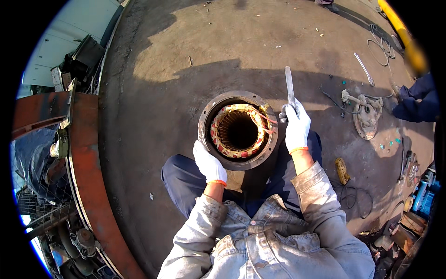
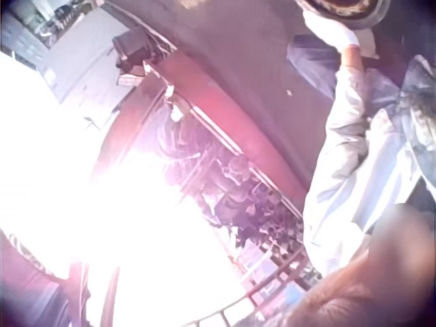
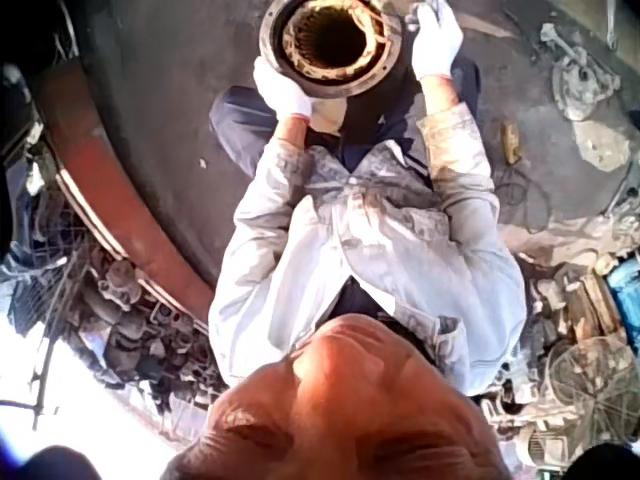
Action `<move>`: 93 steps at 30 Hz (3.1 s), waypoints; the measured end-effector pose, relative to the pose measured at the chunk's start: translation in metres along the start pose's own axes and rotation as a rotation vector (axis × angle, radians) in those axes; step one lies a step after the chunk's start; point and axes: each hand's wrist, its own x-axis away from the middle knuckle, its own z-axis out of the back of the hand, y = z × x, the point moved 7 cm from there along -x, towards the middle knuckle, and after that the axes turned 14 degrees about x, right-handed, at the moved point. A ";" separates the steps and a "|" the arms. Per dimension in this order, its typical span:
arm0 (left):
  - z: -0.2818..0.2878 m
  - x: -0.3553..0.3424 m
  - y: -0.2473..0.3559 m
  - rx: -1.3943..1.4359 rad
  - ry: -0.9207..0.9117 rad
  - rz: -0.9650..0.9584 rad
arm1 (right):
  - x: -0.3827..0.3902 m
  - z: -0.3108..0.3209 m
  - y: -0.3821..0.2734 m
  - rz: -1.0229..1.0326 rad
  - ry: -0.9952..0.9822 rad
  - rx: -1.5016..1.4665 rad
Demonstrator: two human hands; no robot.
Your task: The person sits on the ground and uses a metal file to scrape and smooth the inner surface of a motor stator resting on their lap. They rotate the stator periodically to access different sections while filing.
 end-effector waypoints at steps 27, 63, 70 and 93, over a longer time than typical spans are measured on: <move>-0.085 0.165 0.133 -0.682 -1.164 -1.186 | 0.194 0.026 -0.098 -0.265 -1.015 -0.120; 0.045 0.071 0.092 -0.420 -0.390 -0.643 | 0.221 -0.059 -0.035 0.155 -0.767 0.321; -0.016 0.142 0.112 -0.606 -1.308 -1.001 | 0.232 -0.027 -0.030 -0.185 -0.705 0.309; -0.021 0.100 0.054 -0.508 -1.087 -0.987 | 0.228 -0.067 -0.030 0.162 -0.617 0.744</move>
